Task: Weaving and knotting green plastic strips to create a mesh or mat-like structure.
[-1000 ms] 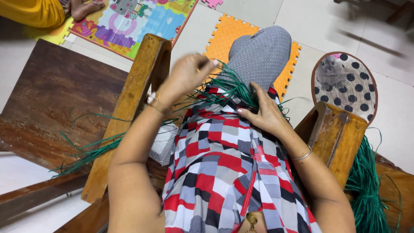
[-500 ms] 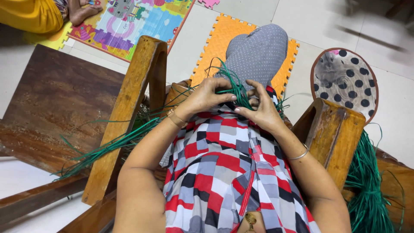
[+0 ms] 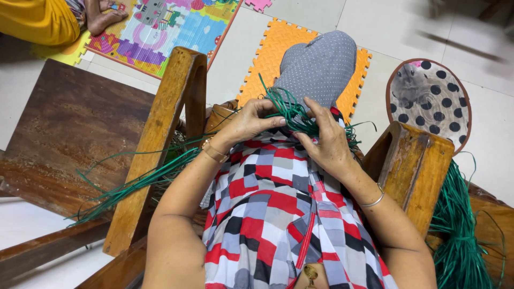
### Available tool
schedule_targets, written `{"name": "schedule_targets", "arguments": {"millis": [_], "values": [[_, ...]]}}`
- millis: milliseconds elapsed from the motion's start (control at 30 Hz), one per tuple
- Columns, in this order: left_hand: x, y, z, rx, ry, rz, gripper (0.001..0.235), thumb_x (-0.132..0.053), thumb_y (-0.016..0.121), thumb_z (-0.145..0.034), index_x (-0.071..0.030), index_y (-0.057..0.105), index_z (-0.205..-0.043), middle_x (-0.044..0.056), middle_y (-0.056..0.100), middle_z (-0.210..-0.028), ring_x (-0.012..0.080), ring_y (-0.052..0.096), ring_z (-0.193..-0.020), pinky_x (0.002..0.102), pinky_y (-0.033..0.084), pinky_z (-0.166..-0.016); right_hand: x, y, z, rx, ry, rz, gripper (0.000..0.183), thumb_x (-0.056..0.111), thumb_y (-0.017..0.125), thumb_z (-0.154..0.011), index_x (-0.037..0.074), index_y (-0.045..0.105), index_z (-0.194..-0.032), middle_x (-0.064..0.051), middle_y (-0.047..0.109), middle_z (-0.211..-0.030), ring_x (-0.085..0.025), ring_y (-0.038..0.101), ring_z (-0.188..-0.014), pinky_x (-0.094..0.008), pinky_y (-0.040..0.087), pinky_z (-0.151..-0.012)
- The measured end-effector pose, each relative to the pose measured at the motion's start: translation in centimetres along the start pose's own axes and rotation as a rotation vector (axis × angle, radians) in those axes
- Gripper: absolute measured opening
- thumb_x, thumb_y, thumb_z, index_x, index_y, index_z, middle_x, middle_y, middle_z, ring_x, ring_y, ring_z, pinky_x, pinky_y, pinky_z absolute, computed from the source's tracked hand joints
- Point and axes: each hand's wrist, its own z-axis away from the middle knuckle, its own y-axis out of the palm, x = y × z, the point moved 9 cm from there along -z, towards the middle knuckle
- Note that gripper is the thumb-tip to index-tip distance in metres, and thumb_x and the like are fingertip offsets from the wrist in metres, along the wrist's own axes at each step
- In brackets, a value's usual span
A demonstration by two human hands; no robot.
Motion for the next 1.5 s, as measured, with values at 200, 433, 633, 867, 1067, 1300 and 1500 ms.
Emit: {"name": "schedule_targets", "arguments": {"millis": [200,433,633,867,1067,1300,1500], "values": [[-1.3,0.6,0.5,0.0,0.075,-0.122,0.027,-0.021,0.079,-0.061,-0.006,0.062,-0.076,0.002,0.061,-0.068,0.0078,0.054,-0.068,0.022,0.045,-0.062,-0.1,0.0,0.2,-0.007,-0.043,0.029,0.064,0.002,0.068,-0.068,0.008,0.04,-0.125,-0.013,0.055,-0.089,-0.031,0.057,-0.08,-0.04,0.048,-0.065],[0.7,-2.3,-0.9,-0.309,0.369,-1.123,0.038,-0.024,0.074,-0.058,-0.011,0.052,-0.086,0.006,0.054,-0.069,0.0266,0.057,-0.068,0.037,0.044,-0.059,-0.7,-0.2,0.1,0.008,-0.088,-0.046,0.049,0.003,0.065,-0.071,0.004,0.05,-0.118,-0.011,0.057,-0.084,-0.029,0.058,-0.077,-0.036,0.047,-0.064],[-4.6,-5.1,-1.5,-0.545,0.527,-1.234,0.027,-0.004,0.062,-0.061,-0.013,0.051,-0.084,0.003,0.05,-0.076,0.0245,0.049,-0.069,0.034,0.036,-0.055,-0.1,-0.6,0.5,-0.03,-0.239,-0.014,0.044,-0.002,0.06,-0.075,0.002,0.049,-0.117,-0.012,0.058,-0.09,-0.026,0.056,-0.077,-0.032,0.047,-0.063],[5.1,-14.5,-4.5,-0.421,-0.133,-1.623,0.039,-0.002,0.066,-0.055,-0.005,0.057,-0.093,0.015,0.053,-0.099,0.0317,0.043,-0.095,0.042,0.035,-0.073,-5.7,4.7,1.8,0.228,-0.148,0.216,0.055,0.008,0.055,-0.078,0.002,0.033,-0.128,-0.018,0.048,-0.101,-0.034,0.053,-0.086,-0.038,0.046,-0.066],[1.1,-13.2,-1.5,-0.094,0.156,-1.355,0.069,-0.035,0.082,-0.048,-0.001,0.052,-0.1,0.015,0.047,-0.094,0.0321,0.045,-0.086,0.039,0.035,-0.075,-3.9,3.1,0.7,0.389,0.011,0.18,0.08,0.039,0.061,-0.069,0.005,0.027,-0.132,-0.02,0.042,-0.114,-0.033,0.043,-0.105,-0.045,0.039,-0.083],[-5.7,-13.8,4.1,-0.233,-0.014,-1.343,0.037,-0.027,0.074,-0.073,-0.008,0.045,-0.059,0.005,0.05,-0.06,0.0226,0.048,-0.055,0.036,0.037,-0.046,-4.8,1.3,-0.3,0.436,0.082,0.18,0.077,0.039,0.053,-0.072,0.002,0.025,-0.133,-0.02,0.041,-0.118,-0.033,0.042,-0.106,-0.046,0.035,-0.083],[0.7,-10.6,7.6,0.26,-0.546,-1.118,0.038,-0.045,0.06,-0.075,-0.007,0.065,-0.076,0.005,0.063,-0.068,0.02,0.056,-0.06,0.034,0.042,-0.054,-2.5,-1.0,-1.6,0.188,-0.257,0.248,0.056,0.019,0.055,-0.087,-0.013,0.034,-0.127,-0.029,0.046,-0.108,-0.038,0.047,-0.099,-0.047,0.038,-0.082]]}}
